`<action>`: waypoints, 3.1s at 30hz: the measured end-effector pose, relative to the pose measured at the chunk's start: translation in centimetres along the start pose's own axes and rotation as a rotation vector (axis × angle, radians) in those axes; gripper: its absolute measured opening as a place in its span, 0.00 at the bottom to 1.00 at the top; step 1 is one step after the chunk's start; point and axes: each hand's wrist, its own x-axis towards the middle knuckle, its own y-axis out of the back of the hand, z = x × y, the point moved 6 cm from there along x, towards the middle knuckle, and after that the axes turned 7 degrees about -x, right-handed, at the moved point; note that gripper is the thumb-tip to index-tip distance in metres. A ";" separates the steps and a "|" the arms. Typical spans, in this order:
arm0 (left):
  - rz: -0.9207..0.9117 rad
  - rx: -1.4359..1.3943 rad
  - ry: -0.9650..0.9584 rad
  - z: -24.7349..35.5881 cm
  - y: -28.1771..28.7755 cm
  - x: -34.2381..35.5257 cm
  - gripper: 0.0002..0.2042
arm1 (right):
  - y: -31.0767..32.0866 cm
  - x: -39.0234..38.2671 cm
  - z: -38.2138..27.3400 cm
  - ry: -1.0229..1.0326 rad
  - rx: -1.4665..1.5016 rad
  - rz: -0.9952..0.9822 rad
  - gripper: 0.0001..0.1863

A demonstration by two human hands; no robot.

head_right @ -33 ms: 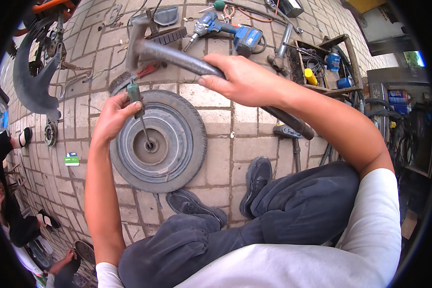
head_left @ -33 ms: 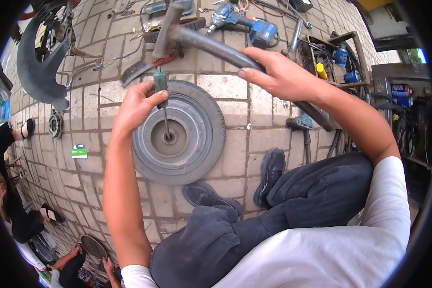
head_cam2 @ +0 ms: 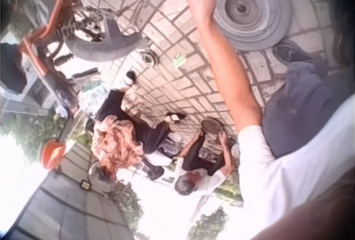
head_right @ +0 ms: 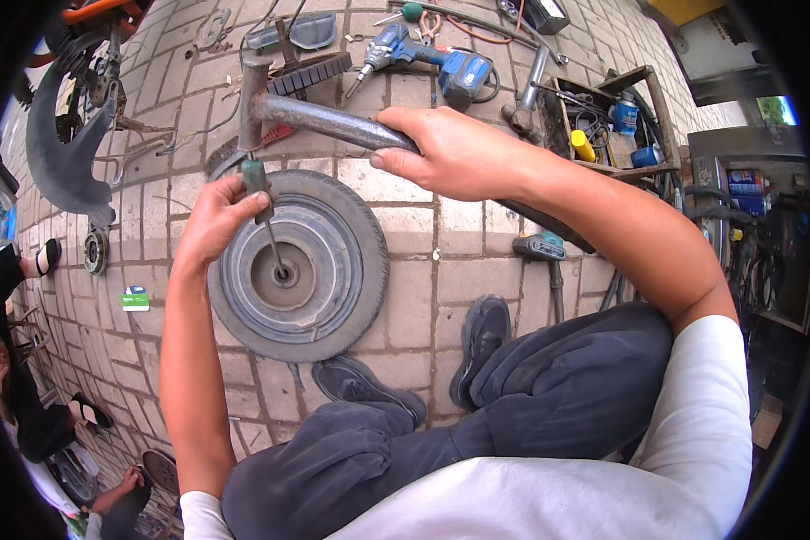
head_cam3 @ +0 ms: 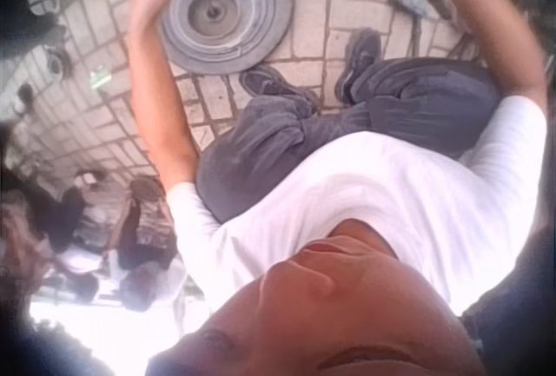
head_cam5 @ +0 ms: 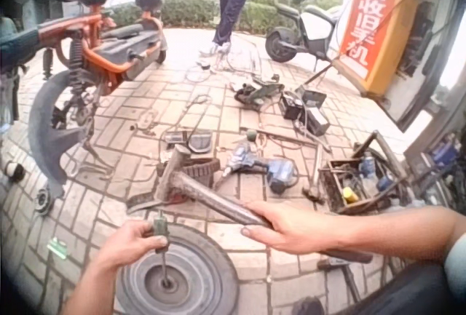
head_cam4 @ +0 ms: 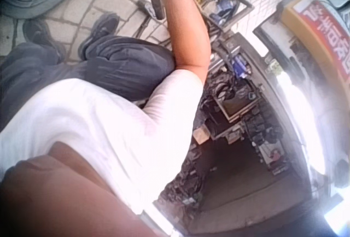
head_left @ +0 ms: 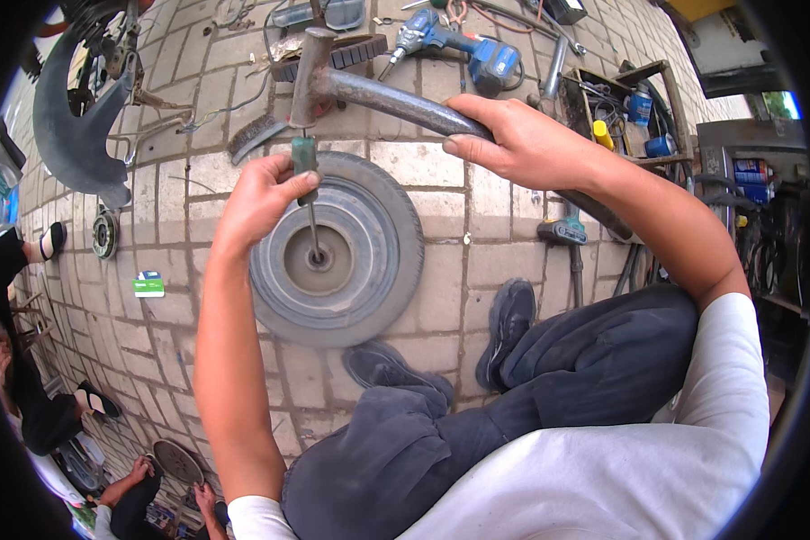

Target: The person sits on the floor and uses a tire iron to pry a tire off its rim. They then use a hammer and a screwdriver to remove the wheel hub bearing from the center of the rim.

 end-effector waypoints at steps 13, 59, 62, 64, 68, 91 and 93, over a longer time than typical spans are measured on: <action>-0.009 0.045 0.036 0.1 -0.7 -0.1 0.14 | 3.4 0.2 0.7 -0.100 0.119 0.187 0.14; 0.612 -0.535 -0.202 -9.2 7.7 -9.2 0.14 | -0.9 14.0 -21.7 0.405 -0.572 -0.425 0.18; 0.637 -0.493 -0.187 -8.7 7.6 -9.9 0.14 | 2.4 14.8 -24.5 0.487 -0.563 -0.185 0.21; 0.635 -0.499 -0.191 -8.3 7.3 -10.2 0.14 | 5.8 15.5 -27.9 0.457 -0.365 -0.024 0.21; 0.629 -0.503 -0.190 -8.9 7.3 -10.1 0.13 | 6.8 16.3 -28.2 0.362 -0.039 0.115 0.17; 0.815 -0.512 -0.280 -5.7 5.6 -12.5 0.13 | 3.4 12.8 -17.8 0.275 -0.455 -0.247 0.21; 0.822 -0.539 -0.286 -6.3 5.7 -13.4 0.13 | 3.3 12.3 -18.1 0.268 -0.446 -0.250 0.20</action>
